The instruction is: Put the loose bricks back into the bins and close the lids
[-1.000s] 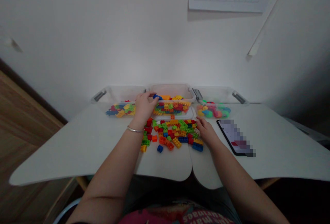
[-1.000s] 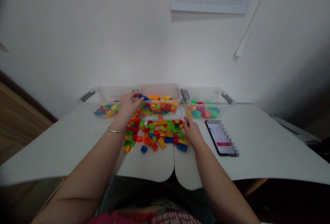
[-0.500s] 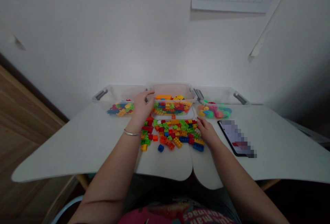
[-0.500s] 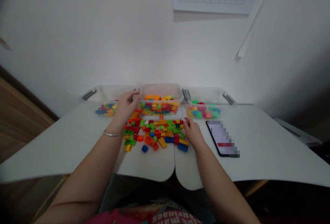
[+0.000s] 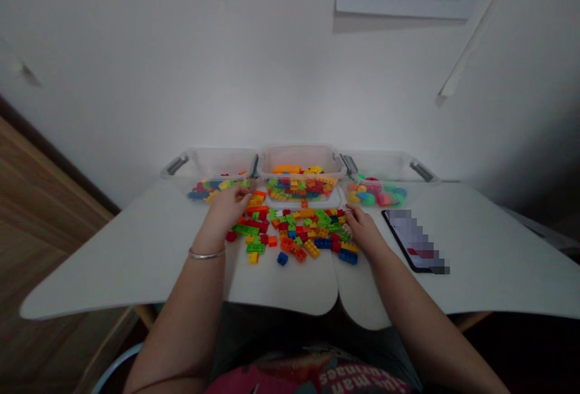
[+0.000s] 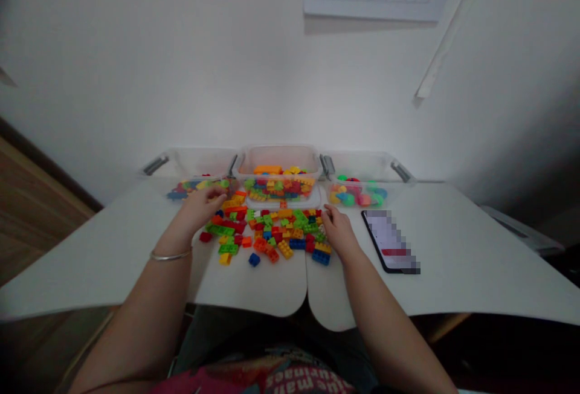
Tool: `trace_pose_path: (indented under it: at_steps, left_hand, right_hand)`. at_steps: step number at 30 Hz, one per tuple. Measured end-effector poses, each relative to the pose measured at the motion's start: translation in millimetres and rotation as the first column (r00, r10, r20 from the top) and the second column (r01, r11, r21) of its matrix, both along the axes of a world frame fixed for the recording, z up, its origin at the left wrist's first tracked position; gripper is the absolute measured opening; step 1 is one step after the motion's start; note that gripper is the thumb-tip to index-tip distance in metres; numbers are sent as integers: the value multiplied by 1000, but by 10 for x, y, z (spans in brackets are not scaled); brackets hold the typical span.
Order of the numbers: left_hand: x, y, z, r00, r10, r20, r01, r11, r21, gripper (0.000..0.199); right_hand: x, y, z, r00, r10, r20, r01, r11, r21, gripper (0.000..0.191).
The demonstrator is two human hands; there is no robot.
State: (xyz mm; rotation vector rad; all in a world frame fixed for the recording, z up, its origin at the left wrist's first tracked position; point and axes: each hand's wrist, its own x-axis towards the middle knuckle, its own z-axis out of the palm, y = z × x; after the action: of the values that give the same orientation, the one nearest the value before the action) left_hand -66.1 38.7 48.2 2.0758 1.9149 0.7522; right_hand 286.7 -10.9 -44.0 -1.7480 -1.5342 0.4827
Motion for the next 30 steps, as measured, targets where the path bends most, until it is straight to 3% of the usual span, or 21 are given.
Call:
trace_pose_path:
  at_steps: [5, 8, 20, 30]
  left_hand:
    - [11, 42, -260, 986, -71, -153, 54, 992, -110, 33]
    - [34, 39, -324, 977, -118, -179, 94, 986, -135, 36]
    - [-129, 64, -336, 943, -103, -316, 85, 994, -70, 37]
    - [-90, -31, -232, 908, -90, -409, 36, 990, -138, 21]
  right_hand:
    - [-7, -2, -3, 1000, -10, -4, 10, 1000, -2, 50]
    - [-16, -11, 12, 1000, 1, 1, -1, 1000, 0, 50]
    - [10, 22, -41, 1000, -2, 10, 2, 1000, 24, 48]
    - [26, 45, -103, 1000, 3, -18, -2, 999, 38, 47]
